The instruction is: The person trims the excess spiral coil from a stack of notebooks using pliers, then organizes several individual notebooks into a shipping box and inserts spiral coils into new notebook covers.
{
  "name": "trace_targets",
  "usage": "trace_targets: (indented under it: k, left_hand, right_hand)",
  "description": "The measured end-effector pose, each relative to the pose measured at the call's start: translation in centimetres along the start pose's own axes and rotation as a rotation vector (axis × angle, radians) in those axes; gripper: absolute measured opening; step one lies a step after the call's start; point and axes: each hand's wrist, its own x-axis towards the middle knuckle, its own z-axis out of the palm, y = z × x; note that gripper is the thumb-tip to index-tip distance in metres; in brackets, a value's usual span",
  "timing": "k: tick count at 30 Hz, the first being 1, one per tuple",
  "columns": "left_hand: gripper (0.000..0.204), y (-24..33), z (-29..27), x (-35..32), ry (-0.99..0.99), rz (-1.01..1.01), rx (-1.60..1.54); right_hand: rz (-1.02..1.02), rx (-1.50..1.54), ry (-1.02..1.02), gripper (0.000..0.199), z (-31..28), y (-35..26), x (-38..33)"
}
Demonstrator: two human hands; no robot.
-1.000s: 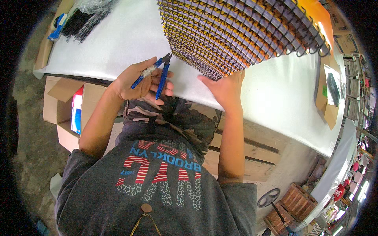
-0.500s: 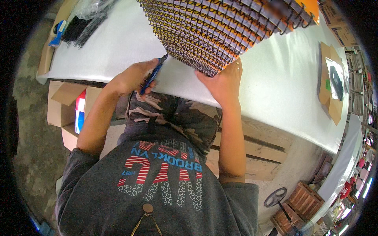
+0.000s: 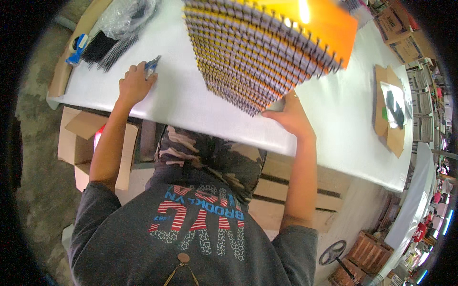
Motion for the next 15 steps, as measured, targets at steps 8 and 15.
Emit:
trace_targets:
  k: [8, 15]
  left_hand:
    - [0.051, 2.1, 1.3, -0.9, 0.198, 0.102, -0.146]
    - [0.050, -2.7, 2.2, 2.4, 0.447, -0.056, -0.175]
  right_hand:
    - [-0.202, 0.305, 0.194, 0.071, -3.2, 2.1, 4.8]
    - [-0.298, 0.282, 0.269, 0.064, -3.2, 2.7, 5.4]
